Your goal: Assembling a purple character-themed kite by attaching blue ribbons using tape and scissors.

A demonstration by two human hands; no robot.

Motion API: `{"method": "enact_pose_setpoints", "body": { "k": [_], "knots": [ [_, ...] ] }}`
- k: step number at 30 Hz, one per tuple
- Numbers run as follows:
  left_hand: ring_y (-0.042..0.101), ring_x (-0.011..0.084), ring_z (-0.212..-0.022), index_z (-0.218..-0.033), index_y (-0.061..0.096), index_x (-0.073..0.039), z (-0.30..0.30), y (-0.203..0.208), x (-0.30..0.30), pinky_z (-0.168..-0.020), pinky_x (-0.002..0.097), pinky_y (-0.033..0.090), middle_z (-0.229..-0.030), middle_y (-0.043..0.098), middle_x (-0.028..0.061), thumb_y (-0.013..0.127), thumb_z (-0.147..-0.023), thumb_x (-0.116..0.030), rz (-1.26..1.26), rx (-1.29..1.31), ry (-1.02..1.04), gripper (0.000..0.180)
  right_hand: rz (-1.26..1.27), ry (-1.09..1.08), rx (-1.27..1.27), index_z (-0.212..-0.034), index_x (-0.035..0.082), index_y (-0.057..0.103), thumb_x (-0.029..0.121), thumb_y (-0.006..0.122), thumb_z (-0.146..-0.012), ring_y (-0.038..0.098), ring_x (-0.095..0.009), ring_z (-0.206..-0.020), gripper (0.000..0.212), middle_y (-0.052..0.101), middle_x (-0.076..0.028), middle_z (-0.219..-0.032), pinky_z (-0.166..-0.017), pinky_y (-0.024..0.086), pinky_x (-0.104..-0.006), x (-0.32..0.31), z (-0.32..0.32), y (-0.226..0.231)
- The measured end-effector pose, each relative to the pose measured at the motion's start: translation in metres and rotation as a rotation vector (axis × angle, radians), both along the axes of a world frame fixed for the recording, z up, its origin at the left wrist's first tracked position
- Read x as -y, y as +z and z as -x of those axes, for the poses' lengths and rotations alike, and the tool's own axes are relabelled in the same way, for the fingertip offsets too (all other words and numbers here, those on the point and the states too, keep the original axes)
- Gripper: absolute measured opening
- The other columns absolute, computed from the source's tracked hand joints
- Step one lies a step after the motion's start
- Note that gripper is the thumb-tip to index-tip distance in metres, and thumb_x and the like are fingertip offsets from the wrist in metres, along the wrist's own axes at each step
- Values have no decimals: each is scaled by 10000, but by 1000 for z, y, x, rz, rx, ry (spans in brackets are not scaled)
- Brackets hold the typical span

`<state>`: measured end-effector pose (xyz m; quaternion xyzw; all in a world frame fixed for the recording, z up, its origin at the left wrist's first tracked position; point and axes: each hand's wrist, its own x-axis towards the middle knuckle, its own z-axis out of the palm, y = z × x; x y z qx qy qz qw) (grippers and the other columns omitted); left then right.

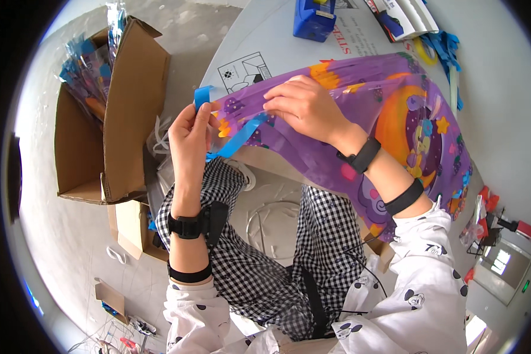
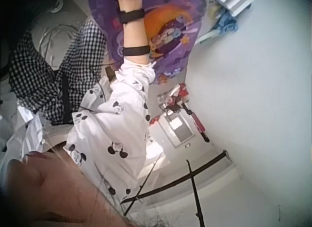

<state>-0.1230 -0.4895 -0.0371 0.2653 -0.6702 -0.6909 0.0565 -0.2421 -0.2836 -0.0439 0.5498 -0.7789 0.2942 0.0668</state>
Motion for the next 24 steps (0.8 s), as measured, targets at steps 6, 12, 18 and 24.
{"method": "enact_pose_setpoints", "body": {
  "k": [6,12,18,24],
  "knots": [
    [434,32,-525,-918,675,33,-8,1,7,-476,220,331,-669,634,21,584,-949,-176,23,61,-39,230,-264,219,65,-834,39,648,108,707,-724,581,-224,-793,143,623,-53,-874,-751,468,-340,-49,-64,50],
    [495,31,-535,-1047,638,21,-26,11,-4,-456,211,365,-739,649,24,588,-931,-113,-49,72,-165,184,-661,320,444,-936,32,651,333,735,-753,615,-276,-890,362,630,-86,-917,-805,470,-387,-124,-135,60],
    [536,52,-568,-1056,636,4,-56,14,-44,-527,200,460,-856,670,32,564,-933,-51,-276,68,-237,152,-191,-286,1219,-986,36,656,253,638,-921,627,-136,-769,227,656,-17,-845,-697,507,-312,-80,-123,48],
    [556,65,-608,-1046,633,7,-68,13,-65,-559,220,462,-870,676,34,548,-928,-40,-285,-2,-290,153,122,-338,1678,-1085,18,600,255,607,-953,632,-123,-891,271,658,-45,-978,-776,491,-250,-12,-72,40]
  ]
}}
